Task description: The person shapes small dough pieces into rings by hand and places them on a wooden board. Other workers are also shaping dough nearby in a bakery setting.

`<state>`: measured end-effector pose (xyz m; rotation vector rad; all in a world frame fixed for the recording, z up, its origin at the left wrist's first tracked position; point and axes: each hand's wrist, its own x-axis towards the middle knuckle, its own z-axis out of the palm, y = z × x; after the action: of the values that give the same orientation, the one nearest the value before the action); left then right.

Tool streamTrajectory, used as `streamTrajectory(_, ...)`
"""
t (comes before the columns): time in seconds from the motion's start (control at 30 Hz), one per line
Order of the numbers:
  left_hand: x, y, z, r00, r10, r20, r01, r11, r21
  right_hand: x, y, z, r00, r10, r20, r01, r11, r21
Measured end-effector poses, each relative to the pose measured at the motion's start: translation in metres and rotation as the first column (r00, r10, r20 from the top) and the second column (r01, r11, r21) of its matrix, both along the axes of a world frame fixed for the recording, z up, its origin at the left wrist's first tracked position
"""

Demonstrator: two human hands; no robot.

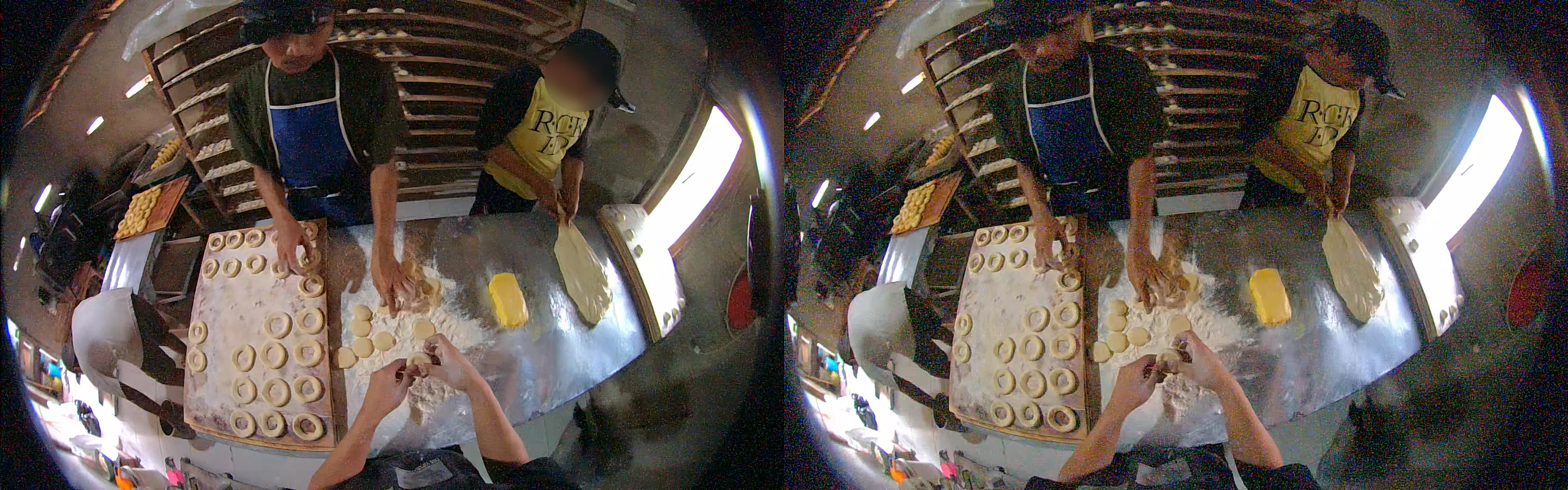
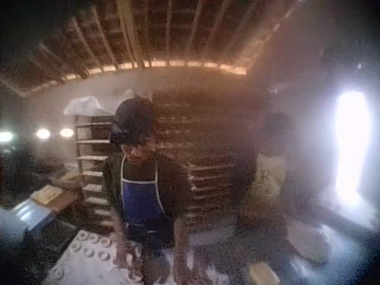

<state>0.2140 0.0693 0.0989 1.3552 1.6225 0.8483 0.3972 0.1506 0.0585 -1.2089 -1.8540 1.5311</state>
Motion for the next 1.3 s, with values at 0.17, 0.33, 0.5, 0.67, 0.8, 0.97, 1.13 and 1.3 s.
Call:
streamTrajectory(0.17,0.028,-0.009,0.025,0.960,0.154,0.234,-0.173,0.983,0.064,0.012,-0.010,0.029,0.991,-0.054,-0.124,0.051,0.998,-0.025)
streamTrajectory(0.33,0.044,-0.008,0.020,0.966,0.198,-0.163,-0.144,0.944,0.296,-0.012,-0.007,0.030,0.953,-0.263,0.152,0.106,0.755,0.647)
streamTrajectory(0.5,0.045,-0.014,-0.003,0.795,0.498,-0.346,-0.193,0.749,0.634,-0.012,-0.013,0.027,0.768,0.040,-0.639,-0.280,0.918,-0.279)
streamTrajectory(0.67,0.030,-0.041,-0.004,0.700,0.056,0.712,-0.430,0.828,0.359,-0.027,-0.022,0.037,0.380,-0.065,-0.923,-0.595,0.746,-0.297)
streamTrajectory(0.8,0.011,-0.056,-0.002,0.857,0.468,0.215,-0.506,0.688,0.520,-0.077,-0.048,0.041,0.802,0.270,-0.534,-0.279,0.958,0.065)
streamTrajectory(0.97,-0.041,-0.085,0.004,0.703,0.685,-0.193,-0.426,0.622,0.657,-0.141,-0.074,0.055,0.733,0.264,-0.627,-0.446,0.883,-0.149)
streamTrajectory(1.13,-0.100,-0.131,0.025,0.675,0.731,-0.103,-0.646,0.652,0.397,-0.213,-0.106,0.072,0.848,0.356,-0.393,-0.403,0.914,-0.043)
streamTrajectory(1.3,-0.176,-0.160,0.026,0.624,0.777,0.081,-0.728,0.541,0.421,-0.274,-0.132,0.076,0.631,0.162,-0.759,-0.615,0.701,-0.362)
